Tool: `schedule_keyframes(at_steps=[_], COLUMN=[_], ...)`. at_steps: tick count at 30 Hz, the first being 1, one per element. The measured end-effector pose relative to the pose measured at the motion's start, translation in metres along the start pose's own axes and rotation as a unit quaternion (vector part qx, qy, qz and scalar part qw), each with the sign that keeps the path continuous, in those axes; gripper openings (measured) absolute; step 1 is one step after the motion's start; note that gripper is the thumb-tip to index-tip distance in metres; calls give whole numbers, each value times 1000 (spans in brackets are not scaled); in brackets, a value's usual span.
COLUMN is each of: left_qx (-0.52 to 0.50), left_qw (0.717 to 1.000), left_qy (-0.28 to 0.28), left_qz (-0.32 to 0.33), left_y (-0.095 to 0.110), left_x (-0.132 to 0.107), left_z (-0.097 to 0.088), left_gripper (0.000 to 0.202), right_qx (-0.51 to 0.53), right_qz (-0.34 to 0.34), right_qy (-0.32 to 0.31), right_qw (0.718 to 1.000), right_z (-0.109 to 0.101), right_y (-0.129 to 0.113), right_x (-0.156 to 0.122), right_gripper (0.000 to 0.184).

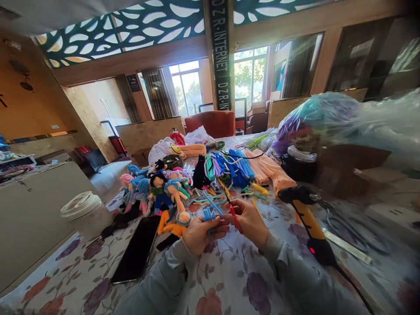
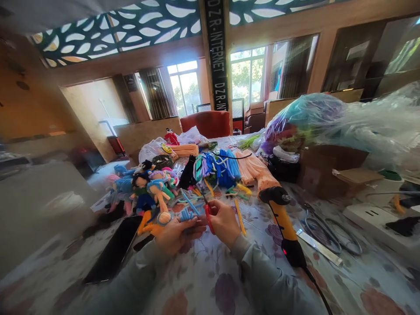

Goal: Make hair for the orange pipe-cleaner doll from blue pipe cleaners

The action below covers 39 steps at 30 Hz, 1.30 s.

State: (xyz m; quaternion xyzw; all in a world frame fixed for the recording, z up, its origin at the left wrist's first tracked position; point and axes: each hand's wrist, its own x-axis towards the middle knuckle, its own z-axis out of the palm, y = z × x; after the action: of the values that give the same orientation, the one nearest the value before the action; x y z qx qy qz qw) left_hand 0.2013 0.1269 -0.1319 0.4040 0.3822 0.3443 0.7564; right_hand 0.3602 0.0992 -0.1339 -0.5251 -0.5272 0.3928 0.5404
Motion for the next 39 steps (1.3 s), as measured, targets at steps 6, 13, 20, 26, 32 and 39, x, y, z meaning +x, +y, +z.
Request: schedule_keyframes(at_steps=[6,13,20,26,32,39], left_qx=[-4,9,29,40,24,33], left_qw=[1000,1000,999,994,991,991], left_qy=[8,14,-30,-84,-109,-112], left_qz=[10,15,-16,-56,-70,-69], left_y=[-3,-3,1,3,3,-1], left_x=[2,5,-2,-8,-8,-7], left_z=[0,-2,-1,1,1,-1], left_gripper=[7,11,17,18,21,26], right_qx=[-6,0,67,152,197,207], right_qz=[-2,-9,10,25,15,22], right_qy=[-2,-6,-9,-60,-30,-14], right_qw=[1000,1000,998,986,980,978], right_z=[5,4,-6,-1,2,4], right_y=[2,3,2,5,0,-3], right_x=[-2,-2,2,3,1,-1], right_gripper=[29,24,28,36,36,37])
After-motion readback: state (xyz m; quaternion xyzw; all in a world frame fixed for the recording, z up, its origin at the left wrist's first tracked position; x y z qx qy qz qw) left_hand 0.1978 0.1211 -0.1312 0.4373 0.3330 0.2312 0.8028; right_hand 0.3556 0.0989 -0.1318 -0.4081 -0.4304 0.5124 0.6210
